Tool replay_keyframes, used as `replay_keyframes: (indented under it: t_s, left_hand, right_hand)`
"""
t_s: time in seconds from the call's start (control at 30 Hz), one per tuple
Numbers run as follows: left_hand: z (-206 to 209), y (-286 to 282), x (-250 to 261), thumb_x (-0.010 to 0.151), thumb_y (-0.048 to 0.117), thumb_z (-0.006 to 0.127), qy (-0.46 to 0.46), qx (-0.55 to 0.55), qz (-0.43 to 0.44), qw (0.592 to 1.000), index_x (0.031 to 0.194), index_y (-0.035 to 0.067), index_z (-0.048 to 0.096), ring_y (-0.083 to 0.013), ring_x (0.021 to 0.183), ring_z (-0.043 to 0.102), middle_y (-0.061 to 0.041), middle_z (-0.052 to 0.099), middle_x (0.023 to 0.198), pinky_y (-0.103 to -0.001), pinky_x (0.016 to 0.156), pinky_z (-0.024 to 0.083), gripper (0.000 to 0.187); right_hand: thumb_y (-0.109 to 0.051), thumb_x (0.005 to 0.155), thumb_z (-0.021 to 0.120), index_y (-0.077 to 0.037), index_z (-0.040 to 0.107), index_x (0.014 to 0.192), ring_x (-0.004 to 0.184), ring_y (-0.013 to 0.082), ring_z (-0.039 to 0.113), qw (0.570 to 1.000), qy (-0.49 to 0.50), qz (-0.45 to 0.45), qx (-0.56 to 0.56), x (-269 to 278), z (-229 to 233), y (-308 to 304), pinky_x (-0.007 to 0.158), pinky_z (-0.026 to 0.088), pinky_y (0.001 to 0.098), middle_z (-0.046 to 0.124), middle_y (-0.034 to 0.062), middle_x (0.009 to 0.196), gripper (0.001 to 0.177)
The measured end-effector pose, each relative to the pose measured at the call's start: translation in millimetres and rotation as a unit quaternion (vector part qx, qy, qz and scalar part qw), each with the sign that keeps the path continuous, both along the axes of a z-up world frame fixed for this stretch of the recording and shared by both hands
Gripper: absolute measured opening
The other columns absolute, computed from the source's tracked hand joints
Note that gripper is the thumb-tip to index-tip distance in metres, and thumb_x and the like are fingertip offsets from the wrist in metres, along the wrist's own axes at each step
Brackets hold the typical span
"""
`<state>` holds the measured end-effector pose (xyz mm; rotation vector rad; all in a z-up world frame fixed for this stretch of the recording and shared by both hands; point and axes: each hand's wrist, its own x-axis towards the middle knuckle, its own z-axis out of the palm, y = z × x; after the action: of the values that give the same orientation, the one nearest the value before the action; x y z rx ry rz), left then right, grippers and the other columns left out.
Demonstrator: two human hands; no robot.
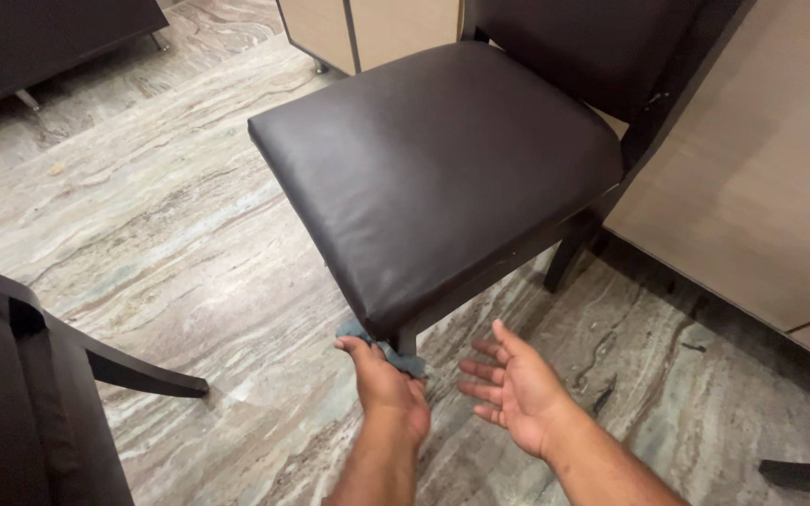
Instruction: The person wipes the seat and backrest of a dark brown leather chair using a blue cloth. They systematically clean the seat surface, the backrest, and the side edges of the chair. The person then moves to a second chair and repeats the wiping process on its seat and backrest.
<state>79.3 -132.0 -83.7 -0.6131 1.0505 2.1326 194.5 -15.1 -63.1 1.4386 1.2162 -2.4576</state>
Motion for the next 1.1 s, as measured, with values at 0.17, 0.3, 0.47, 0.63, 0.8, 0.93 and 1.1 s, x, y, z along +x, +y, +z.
replay_keyframes:
  t_s: [0.17, 0.3, 0.47, 0.63, 0.8, 0.93, 1.1]
  left_hand:
    - [13, 0, 23, 0.095, 0.072, 0.032, 0.011, 0.043, 0.051, 0.998, 0.150, 0.009, 0.049, -0.0246, 0.114, 0.055, -0.009, 0.055, 0.146, -0.042, 0.104, 0.040, 0.086]
    - [23, 3, 34, 0.098, 0.060, 0.049, 0.018, -0.008, -0.051, 0.999, 0.132, 0.003, 0.061, -0.0210, 0.104, 0.065, -0.010, 0.069, 0.120, -0.035, 0.093, 0.049, 0.068]
    - [46, 7, 45, 0.099, 0.066, 0.046, 0.064, -0.024, -0.128, 0.989, 0.121, 0.004, 0.073, -0.0180, 0.081, 0.052, -0.005, 0.066, 0.093, -0.036, 0.077, 0.043, 0.071]
    - [75, 10, 40, 0.095, 0.060, 0.042, 0.146, 0.002, -0.185, 0.972, 0.126, 0.008, 0.070, -0.0150, 0.097, 0.064, -0.004, 0.075, 0.114, -0.033, 0.086, 0.049, 0.067]
    - [87, 12, 13, 0.098, 0.050, 0.049, 0.277, 0.020, -0.140, 0.950, 0.137, 0.001, 0.061, -0.0158, 0.104, 0.064, -0.010, 0.069, 0.127, -0.032, 0.089, 0.053, 0.064]
    - [92, 0, -23, 0.098, 0.047, 0.050, 0.205, -0.015, -0.130, 0.970, 0.134, 0.004, 0.057, -0.0189, 0.099, 0.066, -0.013, 0.071, 0.123, -0.031, 0.083, 0.053, 0.057]
    - [103, -13, -35, 0.095, 0.037, 0.059, 0.253, -0.150, -0.122, 0.948, 0.135, 0.002, 0.062, -0.0214, 0.098, 0.069, -0.015, 0.072, 0.123, -0.033, 0.079, 0.052, 0.053]
  right_hand:
    - [-0.066, 0.085, 0.057, -0.014, 0.050, 0.151, 0.128, 0.0276, 0.060, 0.999, 0.020, 0.031, -0.010, -2, 1, -11, 0.105, 0.040, 0.0477, 0.064, 0.0090, 0.141, 0.084]
    - [-0.053, 0.081, 0.070, -0.012, 0.058, 0.141, 0.106, 0.0199, 0.062, 0.994, 0.095, 0.061, 0.009, -2, 4, -19, 0.096, 0.042, 0.0444, 0.068, 0.0031, 0.115, 0.074]
    - [-0.033, 0.087, 0.076, -0.017, 0.053, 0.145, 0.089, 0.0182, 0.055, 0.984, 0.151, 0.016, 0.091, -7, 8, -26, 0.090, 0.050, 0.0404, 0.066, 0.0028, 0.099, 0.065]
    - [-0.024, 0.086, 0.068, -0.029, 0.030, 0.160, 0.102, 0.0165, 0.063, 0.958, 0.188, -0.082, 0.201, -16, 31, -27, 0.086, 0.053, 0.0379, 0.061, 0.0051, 0.123, 0.083]
    - [-0.015, 0.095, 0.059, -0.020, 0.027, 0.159, 0.129, 0.0219, 0.054, 0.897, 0.351, -0.006, 0.269, -31, 32, -33, 0.108, 0.048, 0.0402, 0.046, 0.0101, 0.155, 0.073]
    - [-0.010, 0.090, 0.067, -0.020, 0.039, 0.150, 0.143, 0.0311, 0.042, 0.587, 0.209, 0.168, 0.764, -35, 23, -35, 0.116, 0.032, 0.0469, 0.036, 0.0116, 0.164, 0.067]
    - [-0.006, 0.076, 0.064, -0.030, 0.029, 0.160, 0.151, 0.0373, 0.021, 0.520, -0.043, 0.222, 0.824, -52, 17, -22, 0.119, 0.019, 0.0578, 0.017, 0.0089, 0.170, 0.094]
